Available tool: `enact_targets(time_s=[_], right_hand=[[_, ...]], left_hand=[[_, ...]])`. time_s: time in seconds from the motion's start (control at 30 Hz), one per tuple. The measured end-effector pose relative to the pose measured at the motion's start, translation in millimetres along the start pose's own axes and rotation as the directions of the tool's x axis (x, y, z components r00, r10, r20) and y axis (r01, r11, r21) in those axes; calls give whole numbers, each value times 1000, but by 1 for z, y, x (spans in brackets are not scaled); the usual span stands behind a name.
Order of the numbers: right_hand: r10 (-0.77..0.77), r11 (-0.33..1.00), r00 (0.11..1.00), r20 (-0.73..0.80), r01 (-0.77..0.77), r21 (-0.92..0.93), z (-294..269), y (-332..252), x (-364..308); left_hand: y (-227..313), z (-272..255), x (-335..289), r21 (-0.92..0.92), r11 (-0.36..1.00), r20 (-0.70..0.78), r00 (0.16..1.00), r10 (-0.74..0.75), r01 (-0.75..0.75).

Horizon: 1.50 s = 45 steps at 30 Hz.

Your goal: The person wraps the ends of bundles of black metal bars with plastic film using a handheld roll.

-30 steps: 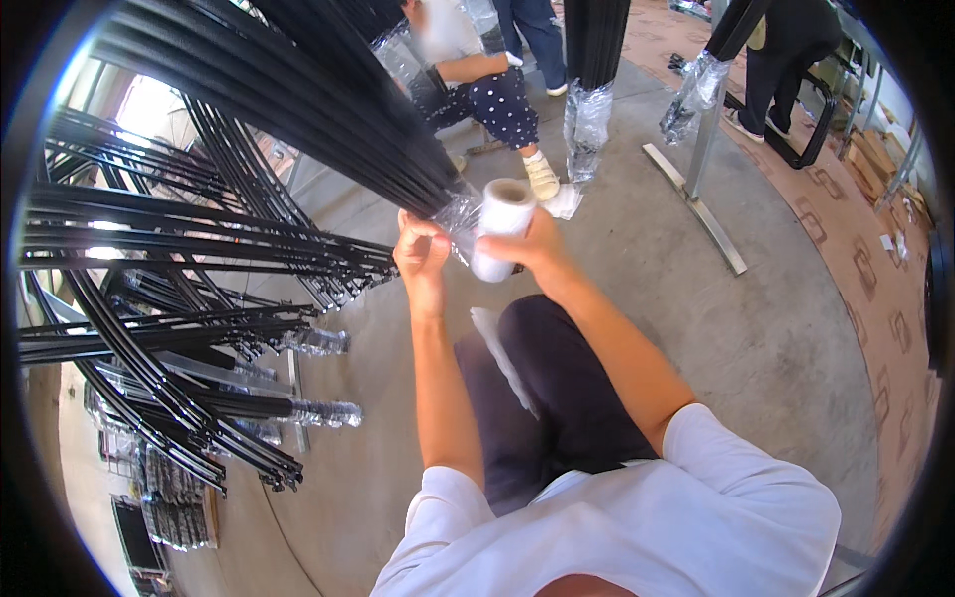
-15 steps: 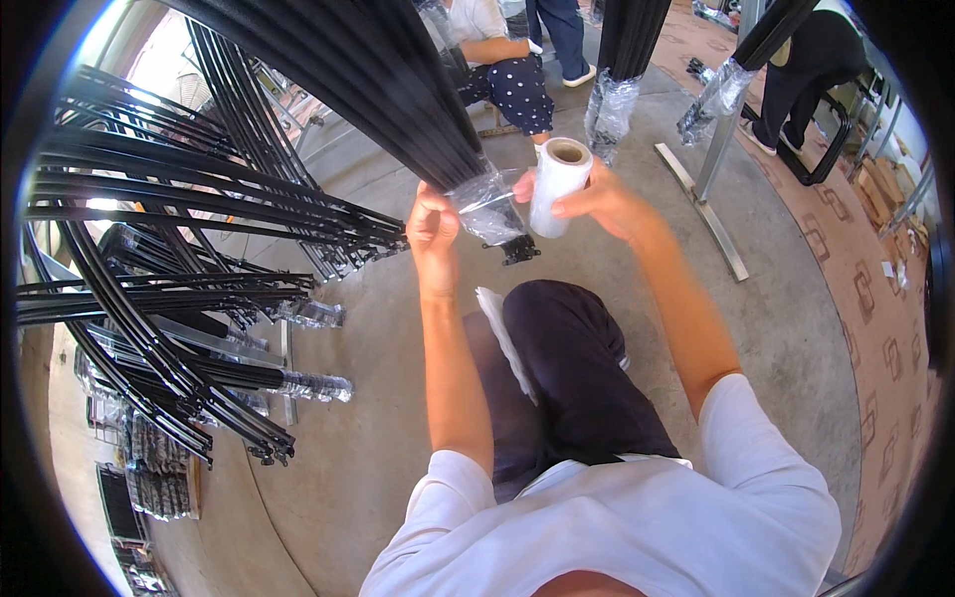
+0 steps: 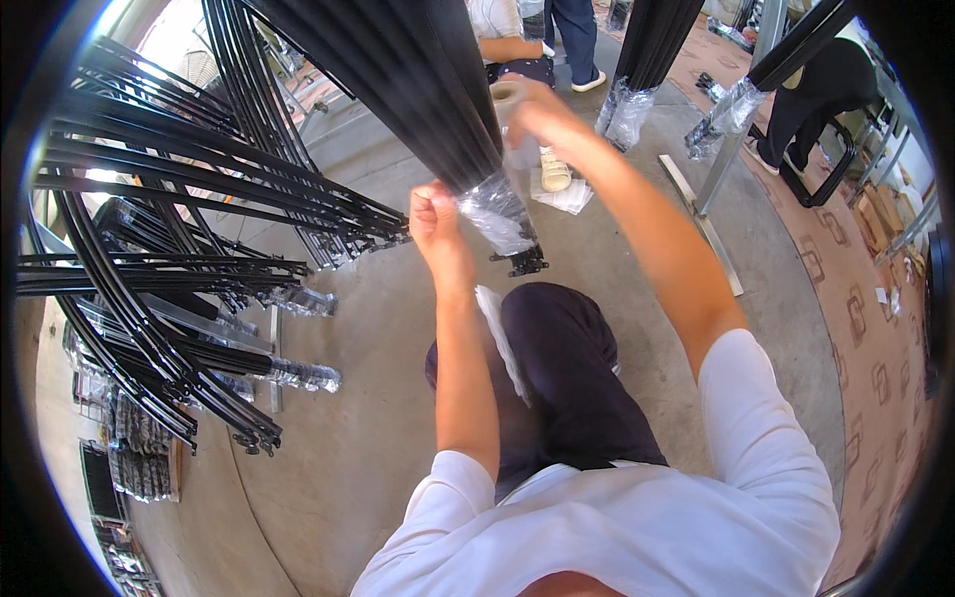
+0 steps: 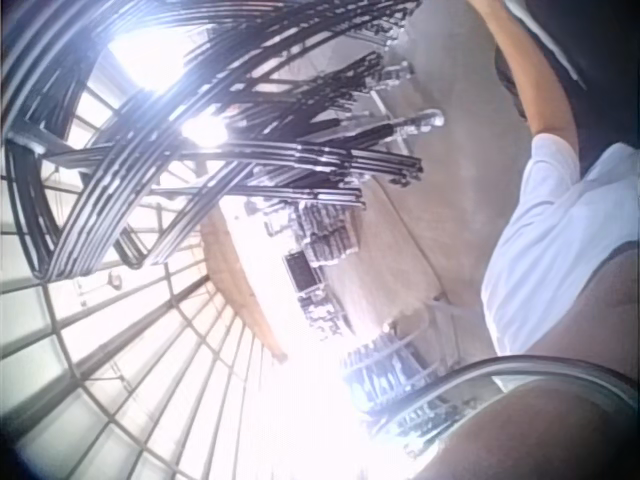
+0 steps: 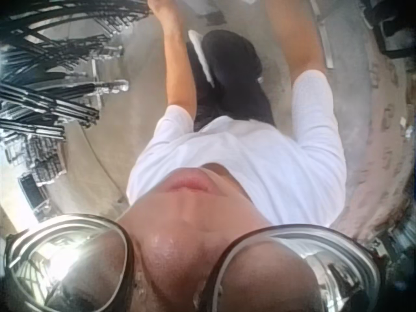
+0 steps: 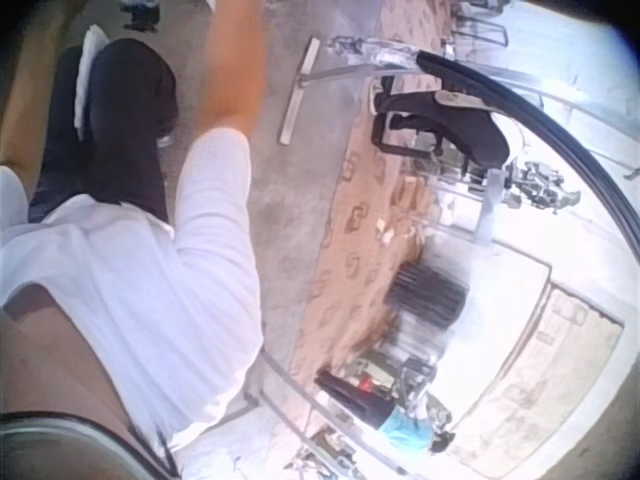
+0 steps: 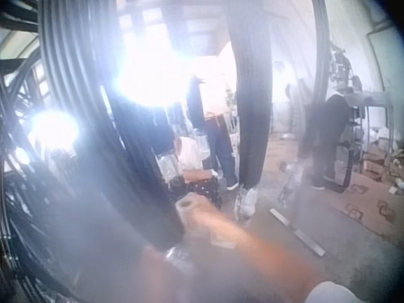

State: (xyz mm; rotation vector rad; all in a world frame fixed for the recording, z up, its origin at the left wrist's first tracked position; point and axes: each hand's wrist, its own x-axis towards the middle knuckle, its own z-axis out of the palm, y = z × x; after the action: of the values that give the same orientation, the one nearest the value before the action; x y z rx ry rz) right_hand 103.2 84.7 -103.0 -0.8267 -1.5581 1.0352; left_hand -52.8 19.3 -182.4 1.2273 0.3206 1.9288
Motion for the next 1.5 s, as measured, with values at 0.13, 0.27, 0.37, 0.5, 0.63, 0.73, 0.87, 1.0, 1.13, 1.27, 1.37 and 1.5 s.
enact_targets(time_s=[0.13, 0.27, 0.37, 0.5, 0.63, 0.73, 0.87, 1.0, 1.13, 1.27, 1.37, 1.5], right_hand=[[-27, 967, 992, 120, -4, 254, 51, -9, 7], [9, 898, 957, 289, -135, 418, 57, -4, 2], [45, 876, 948, 314, -188, 444, 59, -2, 2], [-32, 872, 934, 356, -149, 467, 56, 3, 6], [12, 851, 937, 350, -194, 489, 56, -8, -1], [39, 848, 975, 220, -149, 508, 55, -9, -3], [-81, 731, 967, -242, 223, 645, 56, 13, -31], [-438, 803, 895, -91, 434, 408, 59, 8, -86], [-373, 925, 925, -78, 377, 48, 45, 7, -75], [-335, 939, 936, -104, 324, -112, 59, -3, -73], [-345, 932, 928, -143, 319, -174, 67, 0, -68], [-390, 921, 904, -174, 378, -100, 59, 10, -64]], left_hand=[[4, 2, 6, 138, 989, -36, 998, -54, 58], [3, 1, 7, 288, 957, -40, 999, -20, 30], [-3, 0, 6, 351, 936, -96, 992, 77, -39], [6, -5, 9, 824, 566, -57, 991, 119, -20], [4, 9, 18, 443, 897, -116, 991, 63, -5], [6, 15, 17, 212, 969, -105, 989, -107, 127], [-6, -3, 17, 563, 826, -83, 994, 67, -8], [9, 6, 16, 602, 797, -60, 998, -9, 44], [16, 18, 25, 462, 885, 44, 995, -88, 58], [10, -16, 47, 204, 960, 203, 951, -233, 192], [11, -37, 53, 98, 961, 293, 916, -275, 257], [23, -71, 30, -22, 921, 365, 861, -355, 389]])
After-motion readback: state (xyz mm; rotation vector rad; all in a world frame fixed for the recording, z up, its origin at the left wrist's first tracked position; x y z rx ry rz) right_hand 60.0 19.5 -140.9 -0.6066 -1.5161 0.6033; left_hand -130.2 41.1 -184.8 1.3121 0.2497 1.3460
